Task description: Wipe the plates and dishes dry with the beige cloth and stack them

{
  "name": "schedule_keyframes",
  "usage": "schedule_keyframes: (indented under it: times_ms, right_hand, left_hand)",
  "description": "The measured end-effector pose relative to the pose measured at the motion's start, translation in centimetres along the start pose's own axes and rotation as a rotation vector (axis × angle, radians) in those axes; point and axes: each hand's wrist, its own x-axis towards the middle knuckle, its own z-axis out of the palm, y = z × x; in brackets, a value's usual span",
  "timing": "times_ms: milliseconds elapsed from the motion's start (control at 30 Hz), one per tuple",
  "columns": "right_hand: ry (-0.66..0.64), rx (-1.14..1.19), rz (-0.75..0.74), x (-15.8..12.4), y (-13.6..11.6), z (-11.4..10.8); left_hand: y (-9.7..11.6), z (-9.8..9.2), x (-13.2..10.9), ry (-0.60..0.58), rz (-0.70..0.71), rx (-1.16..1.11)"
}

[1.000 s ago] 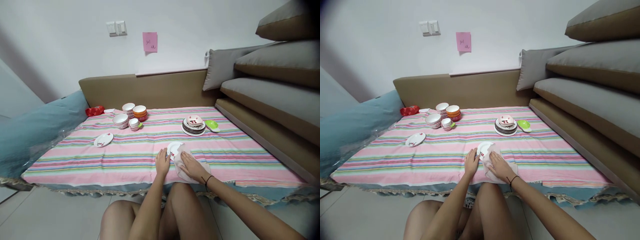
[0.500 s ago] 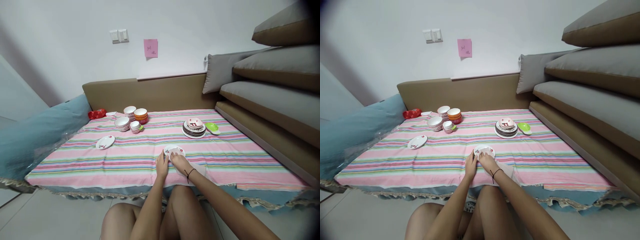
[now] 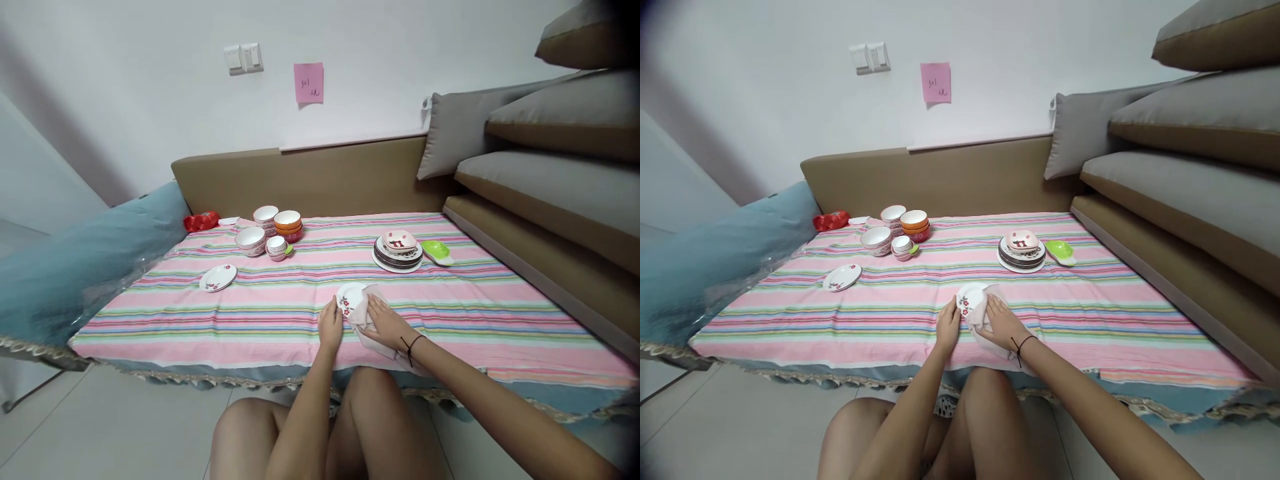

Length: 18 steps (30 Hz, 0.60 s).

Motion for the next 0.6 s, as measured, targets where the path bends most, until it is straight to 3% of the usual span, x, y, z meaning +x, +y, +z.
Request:
schedule_keyframes:
  times_ms: [200, 433, 600]
  right_hand:
    - [-0.004, 0.049, 0.107, 1.2, -0.7, 0.5]
    - [0.031, 0.072, 0.118, 0.7, -1.2, 0.8]
    - [0.066, 0.078, 0.113, 1.1, -1.6, 0.7]
  left_hand:
    - [0.2, -0.2, -0.2, -0.013, -0.005, 0.049]
    - [1.6, -0.5, -1.1, 0.025, 0.055, 0.140]
    - [1.3, -0.5, -1.3, 0.072, 0.082, 0.182]
